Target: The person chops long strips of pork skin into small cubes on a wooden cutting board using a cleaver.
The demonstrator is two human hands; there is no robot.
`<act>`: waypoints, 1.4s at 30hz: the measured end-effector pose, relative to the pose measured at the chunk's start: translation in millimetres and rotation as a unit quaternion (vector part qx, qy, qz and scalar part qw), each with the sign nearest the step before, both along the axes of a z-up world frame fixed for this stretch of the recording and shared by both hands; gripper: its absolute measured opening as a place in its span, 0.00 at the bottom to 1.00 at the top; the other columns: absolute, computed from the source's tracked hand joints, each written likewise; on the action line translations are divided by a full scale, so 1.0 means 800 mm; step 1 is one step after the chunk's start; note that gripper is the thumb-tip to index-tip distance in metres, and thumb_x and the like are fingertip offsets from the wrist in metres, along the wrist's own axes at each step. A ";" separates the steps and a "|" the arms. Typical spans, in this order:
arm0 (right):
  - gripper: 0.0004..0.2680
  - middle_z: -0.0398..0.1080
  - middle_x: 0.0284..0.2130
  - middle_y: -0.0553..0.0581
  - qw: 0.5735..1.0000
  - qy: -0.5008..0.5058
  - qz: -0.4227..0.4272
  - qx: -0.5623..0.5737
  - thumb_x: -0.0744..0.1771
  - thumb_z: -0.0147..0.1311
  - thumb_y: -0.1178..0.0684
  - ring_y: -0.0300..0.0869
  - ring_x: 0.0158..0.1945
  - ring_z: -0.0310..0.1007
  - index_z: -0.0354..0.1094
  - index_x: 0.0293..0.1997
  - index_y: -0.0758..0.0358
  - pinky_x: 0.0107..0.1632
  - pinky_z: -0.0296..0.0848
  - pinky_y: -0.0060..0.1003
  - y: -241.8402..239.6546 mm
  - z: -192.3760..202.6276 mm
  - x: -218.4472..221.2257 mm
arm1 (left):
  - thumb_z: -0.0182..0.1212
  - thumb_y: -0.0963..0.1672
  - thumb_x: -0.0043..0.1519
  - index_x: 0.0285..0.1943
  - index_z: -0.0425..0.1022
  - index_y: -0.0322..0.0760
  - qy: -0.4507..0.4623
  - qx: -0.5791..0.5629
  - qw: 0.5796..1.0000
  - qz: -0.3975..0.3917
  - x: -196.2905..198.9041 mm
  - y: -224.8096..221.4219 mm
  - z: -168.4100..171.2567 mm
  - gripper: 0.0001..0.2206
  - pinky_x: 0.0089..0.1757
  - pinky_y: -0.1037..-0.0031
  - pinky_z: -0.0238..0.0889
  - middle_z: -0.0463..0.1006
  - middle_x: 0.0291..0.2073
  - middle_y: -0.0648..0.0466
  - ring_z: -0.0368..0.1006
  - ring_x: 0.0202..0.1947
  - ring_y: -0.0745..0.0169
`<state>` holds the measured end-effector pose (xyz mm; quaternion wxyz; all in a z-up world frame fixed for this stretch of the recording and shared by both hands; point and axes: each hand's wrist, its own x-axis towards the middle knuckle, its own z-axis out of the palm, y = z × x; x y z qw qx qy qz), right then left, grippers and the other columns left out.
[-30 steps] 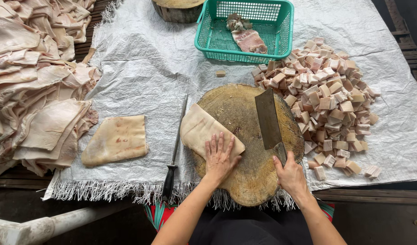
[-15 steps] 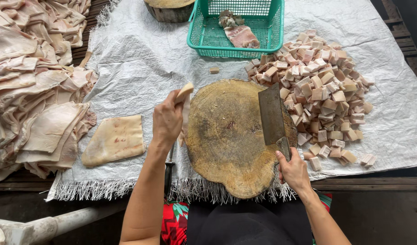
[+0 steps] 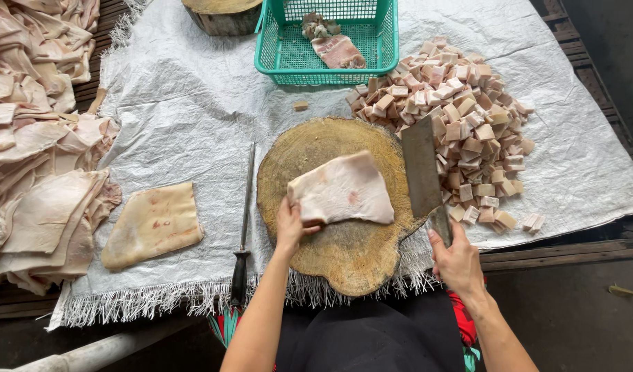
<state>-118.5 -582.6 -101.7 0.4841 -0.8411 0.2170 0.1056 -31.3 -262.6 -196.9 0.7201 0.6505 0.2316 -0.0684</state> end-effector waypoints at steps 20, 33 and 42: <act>0.12 0.74 0.21 0.72 0.957 -0.111 0.213 -0.165 0.69 0.48 0.46 0.64 0.25 0.77 0.59 0.52 0.64 0.28 0.75 0.58 0.061 -0.023 -0.001 | 0.65 0.43 0.60 0.74 0.56 0.35 -0.046 0.449 0.890 -0.066 -0.010 0.023 0.007 0.32 0.56 0.55 0.64 0.61 0.63 0.35 0.68 0.58 0.39; 0.15 0.68 0.15 0.64 0.908 -0.192 0.286 -0.239 0.70 0.46 0.46 0.55 0.15 0.72 0.55 0.56 0.69 0.21 0.70 0.48 0.073 -0.109 0.055 | 0.68 0.45 0.58 0.65 0.68 0.39 -0.076 0.431 0.885 -0.159 0.074 -0.042 -0.055 0.25 0.53 0.58 0.66 0.68 0.60 0.48 0.72 0.56 0.42; 0.13 0.64 0.14 0.55 0.937 -0.255 0.234 -0.042 0.71 0.42 0.47 0.41 0.09 0.62 0.57 0.56 0.66 0.09 0.61 0.37 0.078 0.027 0.068 | 0.67 0.46 0.59 0.65 0.69 0.41 -0.038 0.399 0.904 -0.149 0.067 -0.048 -0.031 0.24 0.55 0.58 0.64 0.69 0.59 0.52 0.71 0.57 0.45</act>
